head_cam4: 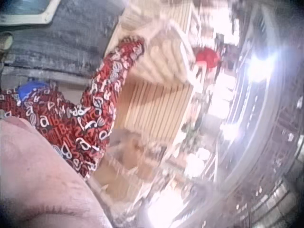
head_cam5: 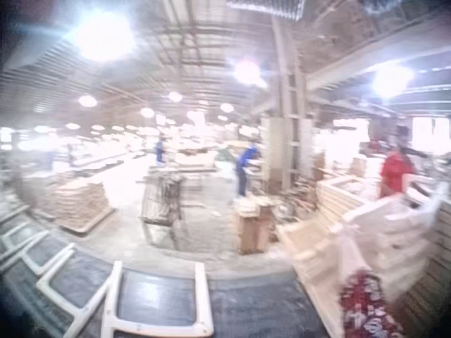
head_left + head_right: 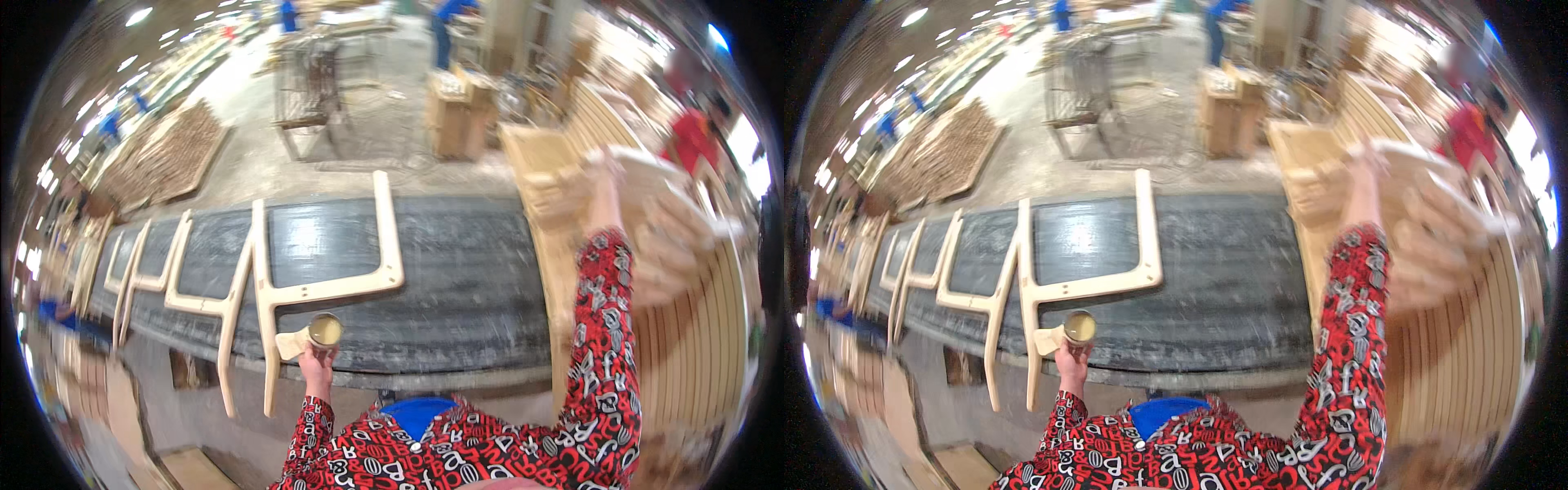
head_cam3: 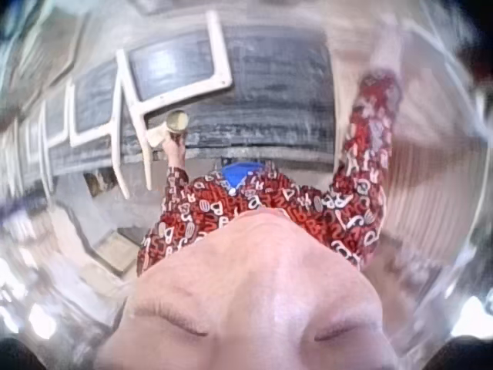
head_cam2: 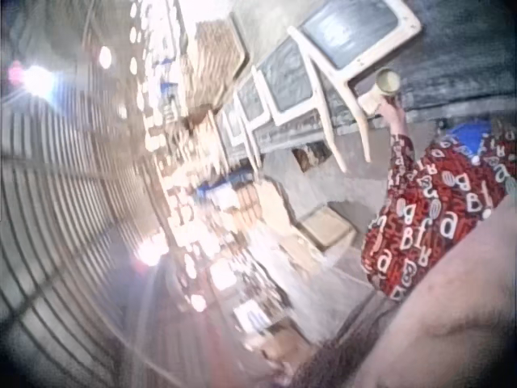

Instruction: The person applies a light-colored finish to wooden chair frames using a small brush and a tin can. They repeatedly dip the brush into the can and paint the edges and surfaces of multiple frames laid out on a workbench.

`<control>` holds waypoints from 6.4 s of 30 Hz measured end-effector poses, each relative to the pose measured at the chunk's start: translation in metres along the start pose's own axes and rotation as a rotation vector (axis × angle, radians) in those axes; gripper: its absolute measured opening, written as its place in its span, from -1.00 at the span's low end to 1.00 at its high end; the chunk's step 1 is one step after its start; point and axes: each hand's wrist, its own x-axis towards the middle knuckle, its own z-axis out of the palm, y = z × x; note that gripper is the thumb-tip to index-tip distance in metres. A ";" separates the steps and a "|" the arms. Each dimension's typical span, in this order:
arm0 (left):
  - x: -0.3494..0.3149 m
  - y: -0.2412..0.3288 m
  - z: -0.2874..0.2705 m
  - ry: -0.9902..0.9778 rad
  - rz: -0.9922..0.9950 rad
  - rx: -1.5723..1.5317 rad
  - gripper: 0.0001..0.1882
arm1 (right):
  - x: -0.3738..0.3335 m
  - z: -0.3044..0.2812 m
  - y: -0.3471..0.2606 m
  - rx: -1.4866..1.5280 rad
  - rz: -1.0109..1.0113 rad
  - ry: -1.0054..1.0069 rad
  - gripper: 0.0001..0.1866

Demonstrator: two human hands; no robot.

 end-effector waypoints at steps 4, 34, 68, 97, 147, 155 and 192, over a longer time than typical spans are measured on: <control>-0.034 0.041 -0.029 0.127 0.144 0.107 -0.69 | -0.033 0.044 0.060 0.305 0.053 -0.519 -0.61; -0.008 0.053 -0.138 -0.126 -0.019 0.052 -0.68 | -0.250 -0.143 0.150 0.653 0.066 -0.775 -0.77; -0.082 -0.089 -0.019 -0.161 -0.238 0.224 -0.67 | -0.160 -0.353 0.363 -0.433 0.100 -1.206 -0.76; 0.104 -0.085 0.047 -0.673 -0.514 0.143 -0.57 | -0.337 -0.195 0.226 0.294 -0.002 -0.895 -0.90; 0.037 -0.113 0.075 -0.212 -0.082 0.263 -0.71 | -0.352 0.025 0.262 0.106 0.027 -1.352 -0.86; 0.057 -0.121 0.077 -0.203 -0.182 0.065 -0.76 | -0.334 0.028 0.275 0.440 0.350 -1.378 -0.93; 0.065 -0.110 -0.066 0.106 -0.139 -0.109 -0.66 | -0.390 0.115 0.274 -0.325 -0.812 -1.531 -0.80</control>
